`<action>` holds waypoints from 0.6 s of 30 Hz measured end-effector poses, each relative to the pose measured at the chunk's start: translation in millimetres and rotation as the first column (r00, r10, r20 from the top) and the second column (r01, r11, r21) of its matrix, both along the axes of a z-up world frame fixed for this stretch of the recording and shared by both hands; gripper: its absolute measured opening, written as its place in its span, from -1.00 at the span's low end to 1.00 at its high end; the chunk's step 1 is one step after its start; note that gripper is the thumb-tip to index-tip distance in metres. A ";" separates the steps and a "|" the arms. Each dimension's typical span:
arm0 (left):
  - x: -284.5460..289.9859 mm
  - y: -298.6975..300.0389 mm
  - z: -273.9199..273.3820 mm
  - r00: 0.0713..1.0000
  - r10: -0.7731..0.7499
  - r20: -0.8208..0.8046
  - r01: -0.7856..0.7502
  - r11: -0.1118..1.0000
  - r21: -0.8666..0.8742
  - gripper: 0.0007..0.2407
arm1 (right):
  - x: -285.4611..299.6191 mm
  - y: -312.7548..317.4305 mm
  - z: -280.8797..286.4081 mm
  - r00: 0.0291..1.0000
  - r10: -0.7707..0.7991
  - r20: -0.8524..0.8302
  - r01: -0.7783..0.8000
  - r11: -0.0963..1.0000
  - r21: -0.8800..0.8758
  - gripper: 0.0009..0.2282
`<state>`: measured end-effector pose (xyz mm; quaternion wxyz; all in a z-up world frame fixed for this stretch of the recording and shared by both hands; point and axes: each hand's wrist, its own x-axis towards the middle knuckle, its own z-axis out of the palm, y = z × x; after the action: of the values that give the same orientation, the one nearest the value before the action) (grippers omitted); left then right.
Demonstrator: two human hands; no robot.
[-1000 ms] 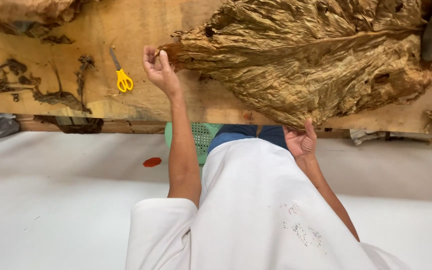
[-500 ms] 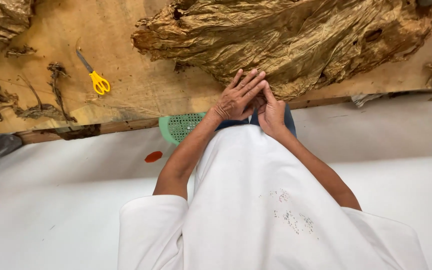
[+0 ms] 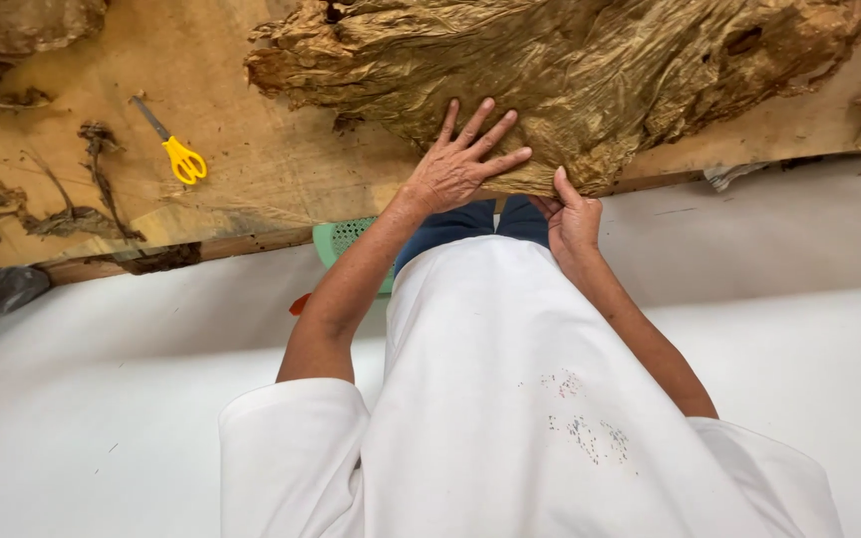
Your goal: Flattening and smoothing large dried leaves on a wooden table using stones as weights and a small scraping tool
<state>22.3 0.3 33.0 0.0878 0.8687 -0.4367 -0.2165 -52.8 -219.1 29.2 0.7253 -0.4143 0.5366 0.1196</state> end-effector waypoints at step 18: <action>-3.4 2.7 -10.2 1.000 0.005 0.021 -0.004 0.997 -0.071 -0.37 | -39.5 -61.5 -24.5 0.970 -0.165 0.181 0.148 0.984 0.102 -0.84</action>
<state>18.9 2.9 22.9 0.1142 0.8683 -0.4431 -0.1914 -92.4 -280.6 4.7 0.7975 -0.3481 0.4907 0.0454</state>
